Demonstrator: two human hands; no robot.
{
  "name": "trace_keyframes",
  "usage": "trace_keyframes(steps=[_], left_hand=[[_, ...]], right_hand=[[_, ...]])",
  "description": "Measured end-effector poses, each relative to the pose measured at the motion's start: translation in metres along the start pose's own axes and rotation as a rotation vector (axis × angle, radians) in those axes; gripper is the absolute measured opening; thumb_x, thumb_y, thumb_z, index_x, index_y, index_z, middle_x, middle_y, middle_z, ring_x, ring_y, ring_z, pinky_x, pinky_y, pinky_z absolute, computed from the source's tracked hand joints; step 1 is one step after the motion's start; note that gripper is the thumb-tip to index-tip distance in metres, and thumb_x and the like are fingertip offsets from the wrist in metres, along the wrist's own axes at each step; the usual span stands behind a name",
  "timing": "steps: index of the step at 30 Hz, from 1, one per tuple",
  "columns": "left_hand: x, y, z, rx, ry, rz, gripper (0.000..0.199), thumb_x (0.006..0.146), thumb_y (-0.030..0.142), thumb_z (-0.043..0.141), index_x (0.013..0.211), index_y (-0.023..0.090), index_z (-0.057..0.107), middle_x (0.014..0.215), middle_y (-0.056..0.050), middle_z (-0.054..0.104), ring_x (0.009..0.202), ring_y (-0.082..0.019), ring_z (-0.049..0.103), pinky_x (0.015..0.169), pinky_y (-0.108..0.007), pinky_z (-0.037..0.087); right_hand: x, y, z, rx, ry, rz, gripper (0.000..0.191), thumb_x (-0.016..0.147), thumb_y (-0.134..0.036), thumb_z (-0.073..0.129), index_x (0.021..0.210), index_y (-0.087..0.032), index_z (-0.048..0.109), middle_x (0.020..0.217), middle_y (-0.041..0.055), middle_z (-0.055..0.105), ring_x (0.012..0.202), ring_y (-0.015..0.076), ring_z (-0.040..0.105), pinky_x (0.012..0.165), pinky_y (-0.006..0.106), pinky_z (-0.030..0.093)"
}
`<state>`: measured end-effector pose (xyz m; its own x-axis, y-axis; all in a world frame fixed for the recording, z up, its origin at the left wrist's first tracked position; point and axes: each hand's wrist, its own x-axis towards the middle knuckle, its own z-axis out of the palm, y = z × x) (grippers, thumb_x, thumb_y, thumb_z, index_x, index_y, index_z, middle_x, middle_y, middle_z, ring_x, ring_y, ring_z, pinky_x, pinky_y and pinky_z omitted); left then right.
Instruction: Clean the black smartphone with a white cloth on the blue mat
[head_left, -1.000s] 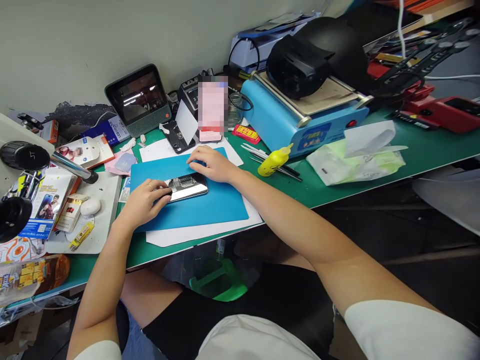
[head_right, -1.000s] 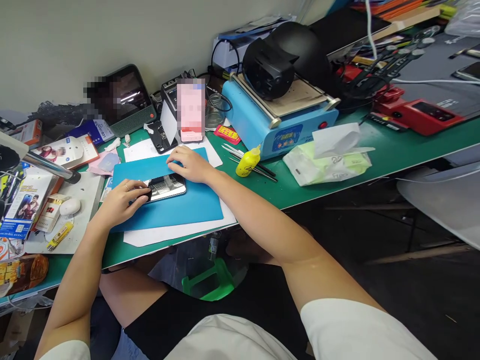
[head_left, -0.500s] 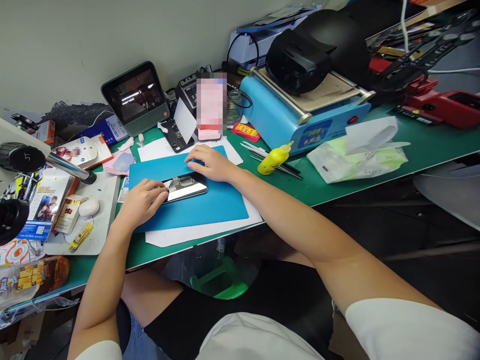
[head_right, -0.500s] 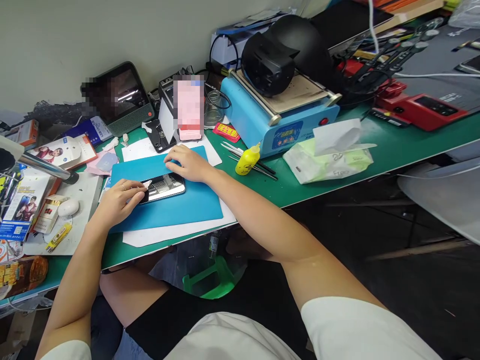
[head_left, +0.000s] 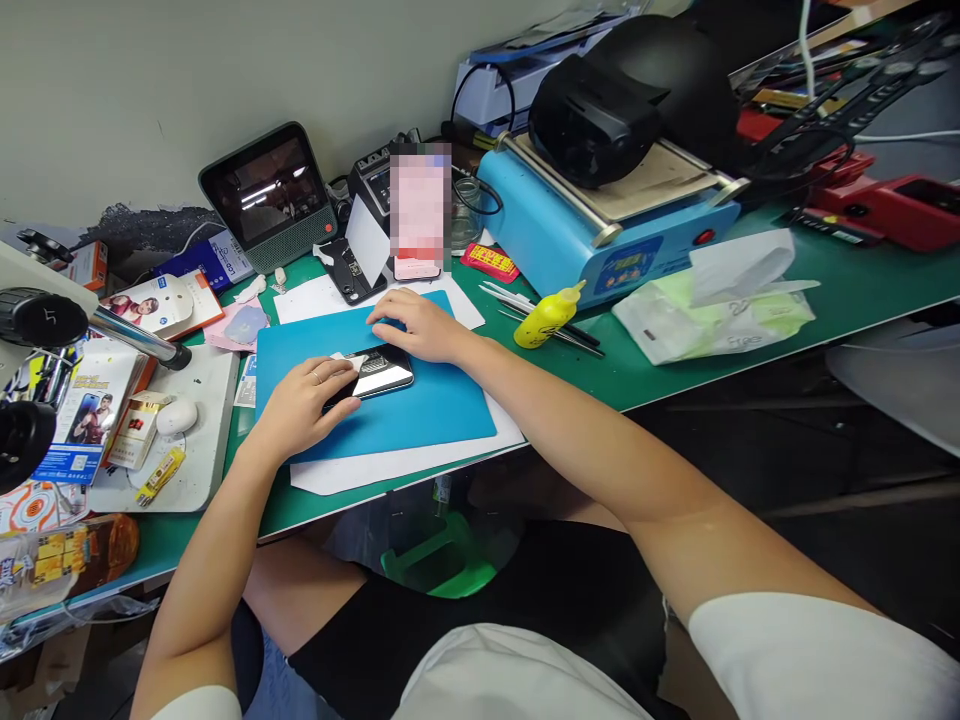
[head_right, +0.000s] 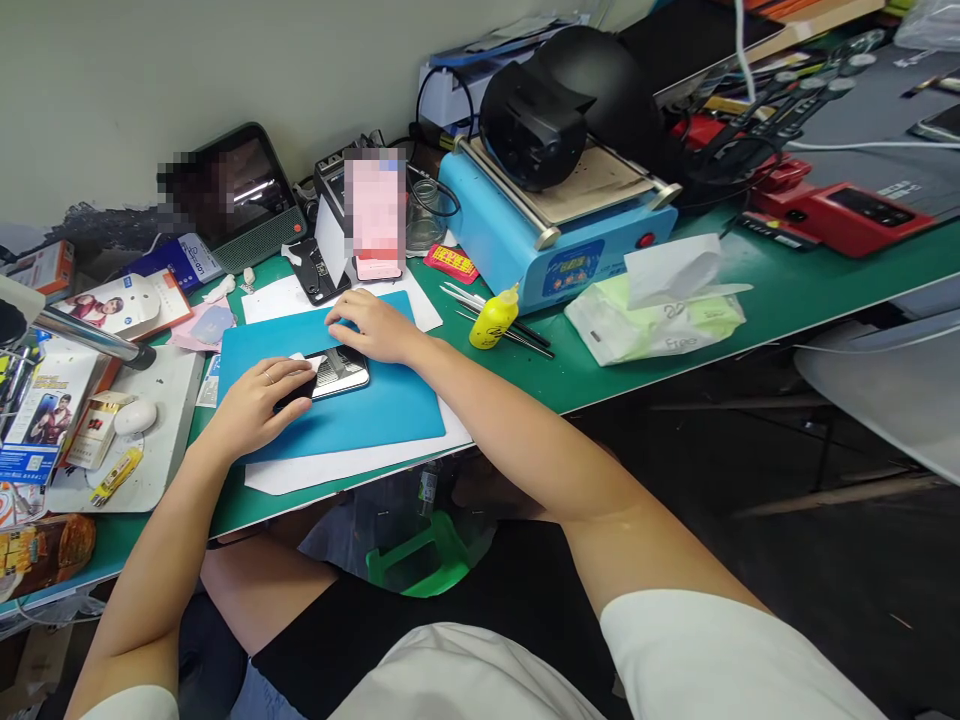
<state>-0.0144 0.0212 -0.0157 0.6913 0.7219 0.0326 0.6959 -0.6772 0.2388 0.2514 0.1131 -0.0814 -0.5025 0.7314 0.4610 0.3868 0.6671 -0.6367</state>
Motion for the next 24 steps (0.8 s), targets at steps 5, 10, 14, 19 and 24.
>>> trace_keyframes(steps=[5,10,14,19,24], left_hand=[[-0.001,0.000,-0.003,0.028,0.009,-0.074,0.053,0.110,0.055,0.042,0.136,0.021,0.074,0.140,-0.015,0.071,0.122,-0.034,0.064,0.107,-0.055,0.052],[0.002,0.003,0.005,0.013,-0.022,0.030,0.059,0.109,0.058,0.046,0.153,0.022,0.061,0.157,-0.014,0.060,0.144,-0.037,0.052,0.124,-0.057,0.041],[0.003,0.002,0.005,0.005,-0.014,0.004,0.058,0.109,0.058,0.047,0.153,0.023,0.060,0.158,-0.013,0.060,0.148,-0.037,0.050,0.125,-0.057,0.039],[0.002,0.004,0.003,-0.028,-0.027,0.047,0.050,0.109,0.055,0.047,0.140,0.023,0.069,0.145,-0.013,0.069,0.134,-0.033,0.061,0.116,-0.052,0.047],[0.011,0.010,0.011,0.046,-0.013,0.019,0.060,0.109,0.055,0.046,0.153,0.016,0.057,0.159,-0.017,0.058,0.149,-0.036,0.048,0.126,-0.054,0.036]], right_hand=[[0.000,0.000,0.000,0.001,0.009,-0.005,0.025,0.102,-0.038,0.054,0.106,-0.023,0.074,0.111,0.0121,0.072,0.111,0.0321,0.064,0.100,0.053,0.052],[0.000,-0.002,-0.001,-0.003,-0.010,0.000,0.026,0.102,-0.038,0.053,0.107,-0.023,0.074,0.112,0.0123,0.073,0.111,0.0328,0.063,0.101,0.054,0.052],[-0.001,-0.004,-0.003,-0.011,-0.053,-0.004,0.023,0.100,-0.031,0.053,0.103,-0.023,0.075,0.108,0.0119,0.073,0.108,0.0316,0.064,0.098,0.051,0.053],[-0.002,-0.007,-0.004,-0.021,-0.132,-0.004,0.020,0.095,-0.025,0.056,0.098,-0.022,0.075,0.101,0.0104,0.072,0.103,0.0298,0.065,0.092,0.046,0.053],[-0.001,-0.006,-0.003,-0.032,-0.146,0.015,0.022,0.096,-0.027,0.054,0.098,-0.021,0.075,0.101,0.0110,0.073,0.103,0.0301,0.065,0.094,0.047,0.052]])
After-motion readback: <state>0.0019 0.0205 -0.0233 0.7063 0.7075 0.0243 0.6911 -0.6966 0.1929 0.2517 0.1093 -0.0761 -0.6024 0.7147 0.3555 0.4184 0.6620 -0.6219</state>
